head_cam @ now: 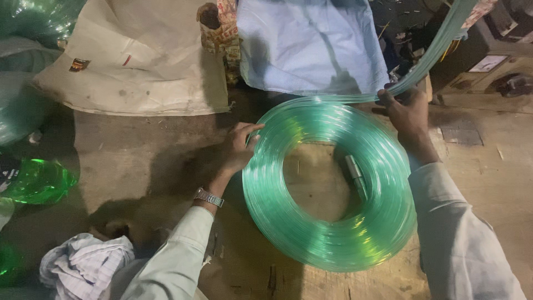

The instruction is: The person coils a length of green translucent tubing by hand onto a large roll on a wooden surface.

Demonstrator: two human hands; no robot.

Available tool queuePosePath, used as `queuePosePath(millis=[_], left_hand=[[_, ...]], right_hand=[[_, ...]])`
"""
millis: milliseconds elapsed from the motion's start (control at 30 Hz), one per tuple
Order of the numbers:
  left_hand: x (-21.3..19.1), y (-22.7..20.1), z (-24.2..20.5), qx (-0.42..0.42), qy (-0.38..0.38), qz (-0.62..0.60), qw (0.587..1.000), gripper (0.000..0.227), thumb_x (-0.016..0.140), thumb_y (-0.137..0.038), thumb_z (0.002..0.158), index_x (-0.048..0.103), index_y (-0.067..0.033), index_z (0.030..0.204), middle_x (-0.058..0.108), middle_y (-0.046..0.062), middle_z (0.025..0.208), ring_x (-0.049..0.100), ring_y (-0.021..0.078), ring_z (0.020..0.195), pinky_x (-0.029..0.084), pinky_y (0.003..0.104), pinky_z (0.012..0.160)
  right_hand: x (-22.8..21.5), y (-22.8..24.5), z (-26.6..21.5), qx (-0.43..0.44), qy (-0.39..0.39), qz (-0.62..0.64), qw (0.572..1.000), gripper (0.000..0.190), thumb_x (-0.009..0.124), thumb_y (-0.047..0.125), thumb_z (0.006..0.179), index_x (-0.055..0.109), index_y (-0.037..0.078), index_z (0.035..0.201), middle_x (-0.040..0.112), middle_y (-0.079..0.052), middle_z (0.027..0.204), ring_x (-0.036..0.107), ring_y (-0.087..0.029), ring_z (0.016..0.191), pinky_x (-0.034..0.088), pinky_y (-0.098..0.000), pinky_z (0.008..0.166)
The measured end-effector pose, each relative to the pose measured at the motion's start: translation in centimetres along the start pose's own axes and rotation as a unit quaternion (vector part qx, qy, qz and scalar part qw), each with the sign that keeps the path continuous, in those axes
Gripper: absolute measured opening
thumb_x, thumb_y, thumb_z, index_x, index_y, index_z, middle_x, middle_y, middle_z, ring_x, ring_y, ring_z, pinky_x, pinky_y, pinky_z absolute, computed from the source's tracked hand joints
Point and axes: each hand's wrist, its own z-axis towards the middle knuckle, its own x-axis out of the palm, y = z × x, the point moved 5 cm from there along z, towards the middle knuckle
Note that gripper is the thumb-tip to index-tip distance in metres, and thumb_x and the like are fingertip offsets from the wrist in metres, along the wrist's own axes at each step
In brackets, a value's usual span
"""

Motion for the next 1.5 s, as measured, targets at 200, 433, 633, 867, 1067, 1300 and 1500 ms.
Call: queuePosePath(millis=[200,433,633,867,1067,1300,1500], left_hand=[[0.3,1.1,0.1,0.003,0.005,0.040,0.999,0.035,0.057,-0.014,0.101,0.067,-0.0186,0.135,0.064,0.017,0.121,0.058,0.0421,0.124,0.042,0.056,0.109],[-0.4,-0.5,-0.1,0.022,0.013,0.008,1.000,0.035,0.056,-0.012,0.102,0.066,-0.0131,0.136,0.065,0.022,0.122,0.058,0.0450,0.124,0.043,0.053,0.108],[-0.5,-0.3,-0.2,-0.021,0.023,0.028,0.999,0.036,0.055,-0.012,0.104,0.065,-0.0181,0.137,0.063,0.018,0.123,0.059,0.0410,0.126,0.045,0.052,0.107],[-0.8,0.4,0.0,0.030,-0.015,0.013,0.999,0.034,0.058,-0.013,0.101,0.068,-0.0157,0.134,0.069,0.018,0.120,0.064,0.0396,0.119,0.049,0.050,0.102],[-1.5,-0.2,0.3,-0.009,-0.041,-0.092,0.995,0.038,0.046,-0.019,0.105,0.062,-0.0109,0.138,0.065,0.020,0.131,0.063,0.0374,0.120,0.051,0.046,0.099],[0.5,-0.6,6.4,0.116,-0.063,0.019,0.991,0.034,0.051,-0.017,0.101,0.068,-0.0051,0.127,0.072,0.012,0.124,0.068,0.0260,0.112,0.052,0.038,0.094],[6.0,2.3,15.1,0.107,0.046,0.109,0.987,0.033,0.065,-0.023,0.096,0.071,-0.0036,0.122,0.072,0.025,0.111,0.067,0.0444,0.109,0.049,0.055,0.101]], right_hand=[[0.6,7.1,-3.0,0.000,0.009,0.099,0.995,0.045,0.076,0.014,0.103,0.053,-0.015,0.129,0.060,-0.032,0.120,0.067,-0.039,0.098,0.063,-0.0582,0.083],[0.6,2.6,-2.3,0.035,0.021,0.080,0.996,0.053,0.075,0.012,0.101,0.045,-0.013,0.137,0.056,-0.033,0.127,0.064,-0.045,0.110,0.061,-0.0580,0.085],[0.7,3.6,-3.1,0.055,-0.018,0.114,0.992,0.039,0.072,-0.001,0.098,0.052,-0.020,0.125,0.061,-0.034,0.117,0.071,-0.041,0.096,0.065,-0.0588,0.079],[0.3,3.0,-3.8,0.127,-0.015,0.063,0.990,0.035,0.072,0.012,0.101,0.058,-0.010,0.124,0.064,-0.028,0.116,0.069,-0.043,0.105,0.060,-0.0574,0.085],[-1.4,6.0,-5.1,0.098,-0.009,0.019,0.995,0.042,0.066,0.028,0.102,0.057,-0.005,0.128,0.062,-0.021,0.114,0.068,-0.034,0.104,0.061,-0.0461,0.079],[-5.1,4.3,-4.1,0.097,-0.028,-0.018,0.995,0.032,0.070,0.032,0.099,0.070,0.007,0.118,0.069,-0.007,0.102,0.069,-0.021,0.087,0.064,-0.0315,0.065],[-6.9,1.4,-3.7,0.063,-0.090,0.039,0.993,0.032,0.073,0.018,0.107,0.062,-0.011,0.113,0.067,-0.027,0.095,0.072,-0.036,0.084,0.063,-0.0553,0.072]])
